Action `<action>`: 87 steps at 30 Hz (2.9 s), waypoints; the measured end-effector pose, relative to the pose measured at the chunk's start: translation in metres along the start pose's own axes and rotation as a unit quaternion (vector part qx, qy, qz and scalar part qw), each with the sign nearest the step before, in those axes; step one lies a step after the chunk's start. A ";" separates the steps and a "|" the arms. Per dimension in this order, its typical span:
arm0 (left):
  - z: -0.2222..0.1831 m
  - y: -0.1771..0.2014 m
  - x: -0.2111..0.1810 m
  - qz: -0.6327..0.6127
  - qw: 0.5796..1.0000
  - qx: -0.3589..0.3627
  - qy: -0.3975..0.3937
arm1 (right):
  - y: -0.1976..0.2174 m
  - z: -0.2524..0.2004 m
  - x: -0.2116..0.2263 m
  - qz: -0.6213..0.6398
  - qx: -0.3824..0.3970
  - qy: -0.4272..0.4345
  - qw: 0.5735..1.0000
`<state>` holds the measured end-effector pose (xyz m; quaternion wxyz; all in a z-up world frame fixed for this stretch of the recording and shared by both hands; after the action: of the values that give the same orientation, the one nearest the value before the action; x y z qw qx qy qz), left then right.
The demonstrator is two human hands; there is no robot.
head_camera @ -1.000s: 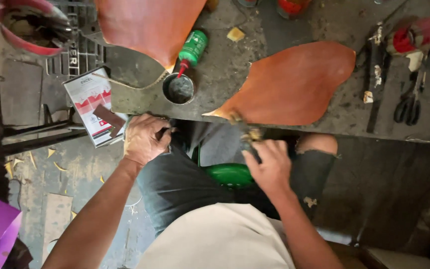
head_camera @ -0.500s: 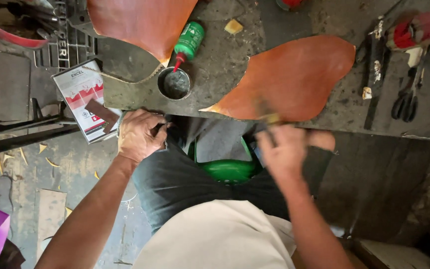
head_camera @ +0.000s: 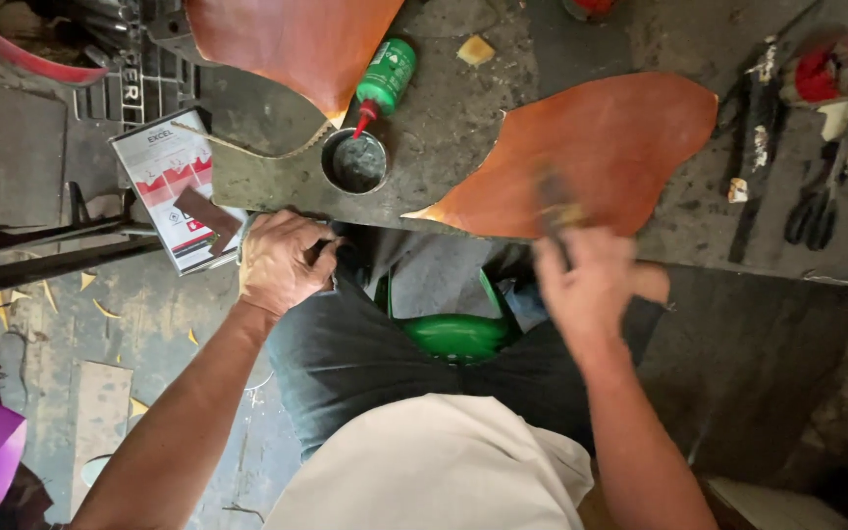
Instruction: A person is working on a leather component at a workbench, applying glue and using a tool to press and smooth the material.
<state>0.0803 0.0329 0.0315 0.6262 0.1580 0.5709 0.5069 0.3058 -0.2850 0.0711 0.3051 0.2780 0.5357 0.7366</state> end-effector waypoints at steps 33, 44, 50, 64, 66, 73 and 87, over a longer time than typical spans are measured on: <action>-0.001 -0.002 0.002 0.005 1.000 0.004 -0.022 | 0.013 -0.036 0.036 0.236 0.028 0.059 0.970; 0.000 -0.003 0.000 0.020 1.000 -0.002 -0.010 | 0.006 -0.041 -0.090 0.054 -0.096 -0.102 0.989; -0.003 -0.008 0.005 0.014 1.000 0.005 -0.016 | 0.004 -0.006 -0.025 0.112 -0.029 0.033 0.993; -0.001 -0.007 0.004 0.010 1.000 0.007 -0.010 | -0.005 0.062 -0.088 0.138 -0.038 -0.048 0.989; -0.003 -0.011 0.005 0.026 0.999 0.026 -0.018 | 0.012 0.062 -0.054 0.256 0.056 -0.004 0.965; 0.001 -0.006 0.000 0.009 1.000 0.012 -0.009 | -0.021 0.073 -0.161 0.013 -0.074 -0.085 0.994; 0.002 -0.005 0.001 0.010 1.000 0.001 -0.012 | -0.005 0.084 -0.098 0.076 -0.016 0.027 0.997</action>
<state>0.0839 0.0323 0.0270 0.6275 0.1705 0.5623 0.5108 0.4328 -0.3048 0.0808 0.2380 0.2929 0.5093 0.7735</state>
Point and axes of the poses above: each hand's wrist, its own z-axis towards the middle knuckle, its own y-axis out of the back of the hand, x = y × z, the point moved 9 cm from there along z, towards the middle knuckle, and after that the axes turned 4 degrees about -z, right-handed, at the moved point
